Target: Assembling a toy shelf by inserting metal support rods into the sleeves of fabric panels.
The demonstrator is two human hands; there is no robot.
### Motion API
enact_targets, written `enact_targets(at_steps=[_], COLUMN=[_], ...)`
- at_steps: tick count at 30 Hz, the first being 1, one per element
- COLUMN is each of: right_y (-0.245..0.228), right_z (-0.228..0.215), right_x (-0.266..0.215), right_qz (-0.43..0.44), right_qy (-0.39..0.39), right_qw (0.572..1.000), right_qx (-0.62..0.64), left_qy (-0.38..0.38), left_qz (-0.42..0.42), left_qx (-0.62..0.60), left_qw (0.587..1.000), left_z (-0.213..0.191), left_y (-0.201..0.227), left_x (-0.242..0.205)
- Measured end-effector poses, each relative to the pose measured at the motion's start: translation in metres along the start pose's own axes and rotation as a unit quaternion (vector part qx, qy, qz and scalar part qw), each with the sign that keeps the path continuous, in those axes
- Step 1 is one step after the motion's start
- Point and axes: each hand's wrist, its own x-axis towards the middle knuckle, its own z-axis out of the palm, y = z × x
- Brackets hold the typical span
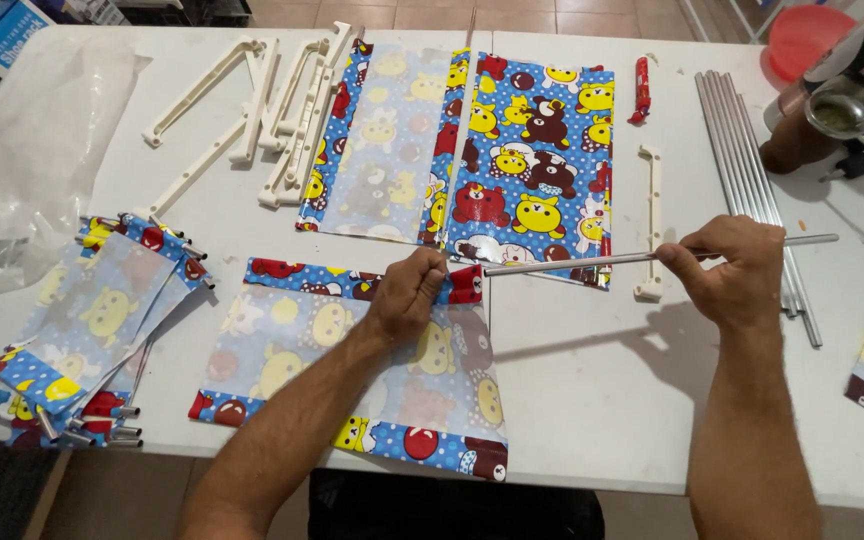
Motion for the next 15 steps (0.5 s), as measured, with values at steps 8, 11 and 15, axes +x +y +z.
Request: enact_targets(at_steps=[8, 11, 15], right_y=[-0.0005, 0.0005, -0.0022], right_z=[0.0006, 0.0011, 0.0005], right_x=[0.0007, 0.0005, 0.0013], right_qz=[0.004, -0.001, -0.005], right_qy=[-0.008, -0.006, -0.004], right_qw=[1.000, 1.000, 1.000], right_qx=[-0.004, -0.016, -0.003], left_qy=[0.001, 0.000, -0.005], left_qz=[0.010, 0.017, 0.000], left_qx=[0.012, 0.002, 0.017], left_qw=[1.000, 1.000, 1.000], left_z=[-0.0003, -0.0007, -0.0013], left_y=[-0.0031, 0.0001, 0.0013], left_x=[-0.0004, 0.0001, -0.0006])
